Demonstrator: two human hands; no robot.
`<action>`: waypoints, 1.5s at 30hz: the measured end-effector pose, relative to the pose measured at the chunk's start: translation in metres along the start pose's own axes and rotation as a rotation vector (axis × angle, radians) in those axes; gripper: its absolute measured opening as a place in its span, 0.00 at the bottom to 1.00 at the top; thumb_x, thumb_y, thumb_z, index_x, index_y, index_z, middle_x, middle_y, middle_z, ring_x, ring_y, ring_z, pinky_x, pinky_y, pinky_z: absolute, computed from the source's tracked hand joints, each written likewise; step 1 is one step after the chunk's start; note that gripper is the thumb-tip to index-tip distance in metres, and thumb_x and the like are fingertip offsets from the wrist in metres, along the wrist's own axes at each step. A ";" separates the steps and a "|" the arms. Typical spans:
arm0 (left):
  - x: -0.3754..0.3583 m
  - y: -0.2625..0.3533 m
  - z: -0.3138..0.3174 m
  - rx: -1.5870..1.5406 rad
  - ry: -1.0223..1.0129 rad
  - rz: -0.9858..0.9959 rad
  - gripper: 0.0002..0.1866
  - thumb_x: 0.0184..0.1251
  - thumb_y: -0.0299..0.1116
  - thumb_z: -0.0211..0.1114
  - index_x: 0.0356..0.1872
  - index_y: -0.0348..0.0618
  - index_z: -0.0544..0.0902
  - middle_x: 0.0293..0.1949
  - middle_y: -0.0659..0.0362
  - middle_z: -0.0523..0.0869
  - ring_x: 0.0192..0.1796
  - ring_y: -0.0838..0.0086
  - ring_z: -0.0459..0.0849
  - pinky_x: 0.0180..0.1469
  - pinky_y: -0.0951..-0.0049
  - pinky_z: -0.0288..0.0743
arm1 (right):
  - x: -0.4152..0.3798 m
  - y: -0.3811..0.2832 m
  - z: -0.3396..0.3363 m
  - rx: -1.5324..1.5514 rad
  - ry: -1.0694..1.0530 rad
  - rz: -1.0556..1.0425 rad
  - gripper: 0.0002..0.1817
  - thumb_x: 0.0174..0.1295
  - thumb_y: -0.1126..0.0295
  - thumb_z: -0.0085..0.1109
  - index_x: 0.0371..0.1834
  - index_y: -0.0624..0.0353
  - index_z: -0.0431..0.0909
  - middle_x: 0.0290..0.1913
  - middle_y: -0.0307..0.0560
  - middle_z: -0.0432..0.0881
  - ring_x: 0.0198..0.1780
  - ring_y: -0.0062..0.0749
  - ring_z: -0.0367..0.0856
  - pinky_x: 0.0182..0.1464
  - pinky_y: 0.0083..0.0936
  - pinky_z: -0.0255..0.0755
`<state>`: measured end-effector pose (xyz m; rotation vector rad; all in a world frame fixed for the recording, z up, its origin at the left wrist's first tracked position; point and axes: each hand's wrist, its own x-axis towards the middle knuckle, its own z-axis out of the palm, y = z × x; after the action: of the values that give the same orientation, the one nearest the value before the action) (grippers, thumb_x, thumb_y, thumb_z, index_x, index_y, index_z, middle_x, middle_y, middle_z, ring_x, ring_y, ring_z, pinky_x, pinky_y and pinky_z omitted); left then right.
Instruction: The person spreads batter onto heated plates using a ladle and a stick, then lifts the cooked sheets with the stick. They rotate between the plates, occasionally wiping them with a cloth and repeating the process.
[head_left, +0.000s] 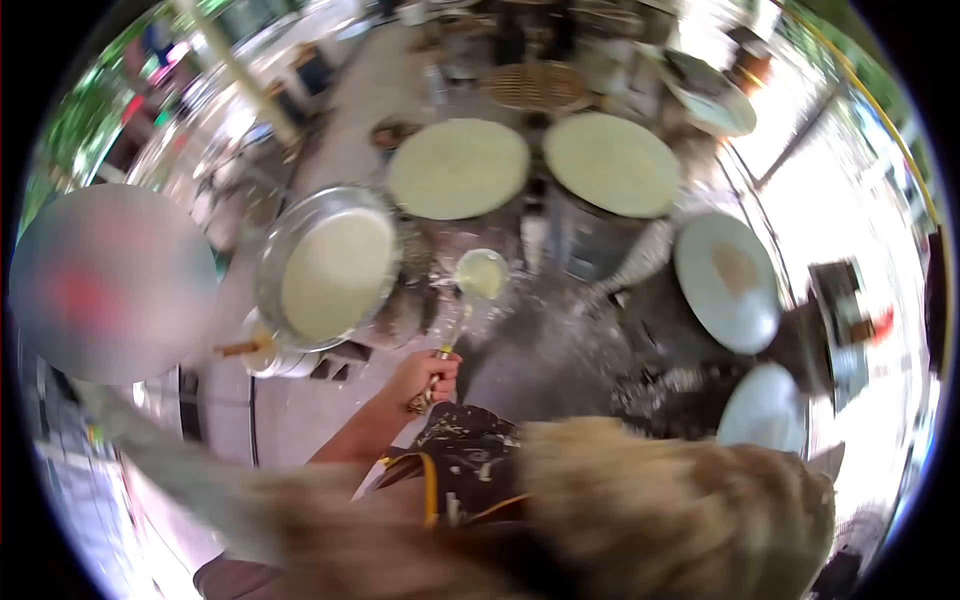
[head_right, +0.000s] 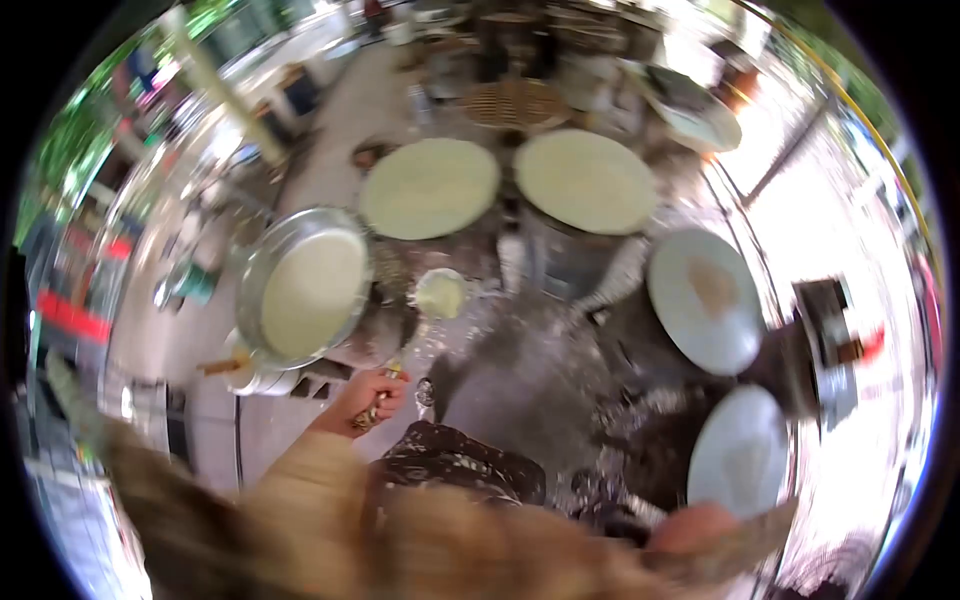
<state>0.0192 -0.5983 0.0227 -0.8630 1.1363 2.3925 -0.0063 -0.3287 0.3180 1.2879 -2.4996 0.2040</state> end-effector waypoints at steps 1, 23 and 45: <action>0.002 0.011 -0.033 -0.051 0.005 0.028 0.06 0.62 0.27 0.55 0.37 0.38 0.71 0.21 0.63 0.69 0.18 0.83 0.67 0.16 0.81 0.59 | 0.030 -0.007 0.016 0.024 -0.033 -0.016 0.27 0.53 0.65 0.60 0.59 0.55 0.70 0.39 0.53 0.76 0.30 0.40 0.78 0.29 0.30 0.73; 0.165 0.124 -0.508 1.026 0.890 -0.060 0.12 0.63 0.37 0.50 0.33 0.37 0.76 0.22 0.50 0.80 0.18 0.62 0.79 0.20 0.64 0.72 | 0.461 -0.153 0.670 0.745 -1.256 0.199 0.15 0.66 0.60 0.48 0.48 0.55 0.79 0.24 0.48 0.79 0.23 0.36 0.77 0.24 0.32 0.69; -0.009 0.402 -0.307 -0.056 -0.078 0.653 0.08 0.70 0.34 0.51 0.29 0.49 0.65 0.16 0.69 0.59 0.12 0.87 0.55 0.12 0.83 0.48 | 0.492 -0.143 0.439 2.224 -0.394 0.387 0.22 0.63 0.62 0.53 0.58 0.57 0.67 0.20 0.41 0.72 0.12 0.19 0.61 0.12 0.16 0.53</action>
<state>-0.0784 -1.0874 0.1075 -0.4439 1.4999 2.9451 -0.2520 -0.9074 0.0731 0.9661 -1.8522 3.5789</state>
